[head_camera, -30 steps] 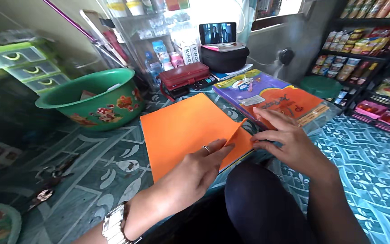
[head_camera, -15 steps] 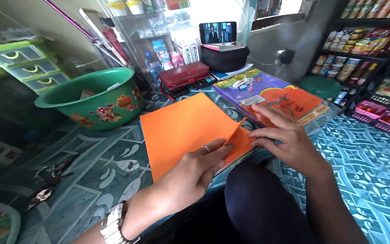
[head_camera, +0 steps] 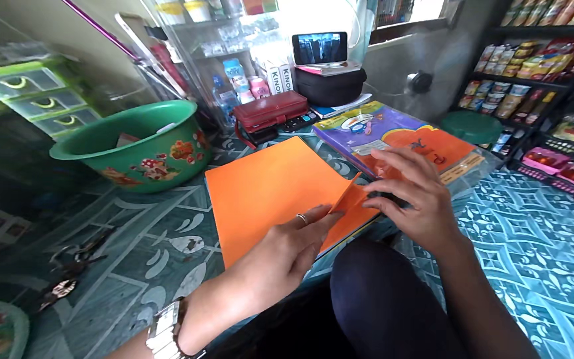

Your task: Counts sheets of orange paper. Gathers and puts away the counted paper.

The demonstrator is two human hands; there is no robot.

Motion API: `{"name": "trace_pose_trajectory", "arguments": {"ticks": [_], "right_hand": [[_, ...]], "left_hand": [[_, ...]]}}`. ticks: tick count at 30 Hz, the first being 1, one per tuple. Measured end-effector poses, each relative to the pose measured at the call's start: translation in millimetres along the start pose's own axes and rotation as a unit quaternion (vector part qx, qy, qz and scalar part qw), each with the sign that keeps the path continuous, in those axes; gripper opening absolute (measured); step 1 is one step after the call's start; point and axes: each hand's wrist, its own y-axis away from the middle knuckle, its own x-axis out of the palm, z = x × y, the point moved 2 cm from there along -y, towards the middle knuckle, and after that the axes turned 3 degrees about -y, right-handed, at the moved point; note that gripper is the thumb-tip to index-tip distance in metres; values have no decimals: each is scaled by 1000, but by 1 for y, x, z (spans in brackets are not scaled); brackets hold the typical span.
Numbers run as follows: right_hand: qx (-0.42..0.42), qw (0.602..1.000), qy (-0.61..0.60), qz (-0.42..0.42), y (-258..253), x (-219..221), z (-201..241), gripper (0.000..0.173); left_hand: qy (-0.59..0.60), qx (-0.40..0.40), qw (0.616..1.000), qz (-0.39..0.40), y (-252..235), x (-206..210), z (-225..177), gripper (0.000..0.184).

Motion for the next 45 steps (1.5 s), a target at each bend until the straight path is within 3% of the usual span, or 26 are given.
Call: {"name": "trace_pose_trajectory", "arguments": {"ticks": [6,10,24,27,30,34,45], "right_hand": [[-12,999,-11,38,1,-1,-4,15],[-28,998,7,47,3,-1,-6,19],[-8,1000,9,3,1,2,-2,17],[-12,1000,-7,11,1,1,-2,24],[-24,999,-23,29,1,1,-3,15],[-28,999,-14,35,2,0,-5,18],[16,1000,-1,0,0,1,-2,20]], "left_hand": [[-16,23,1000,6,-2,-1,-2,50],[-31,20,999,5,-1,1,-1,46],[-16,5,1000,-1,-1,1,-1,41],[-24,8,1000,0,-1,0,-1,44],[-23,12,1000,-3,-2,0,-2,47],[-12,14,1000,1,-1,1,-1,49],[-12,5,1000,3,1,3,0,41]]}}
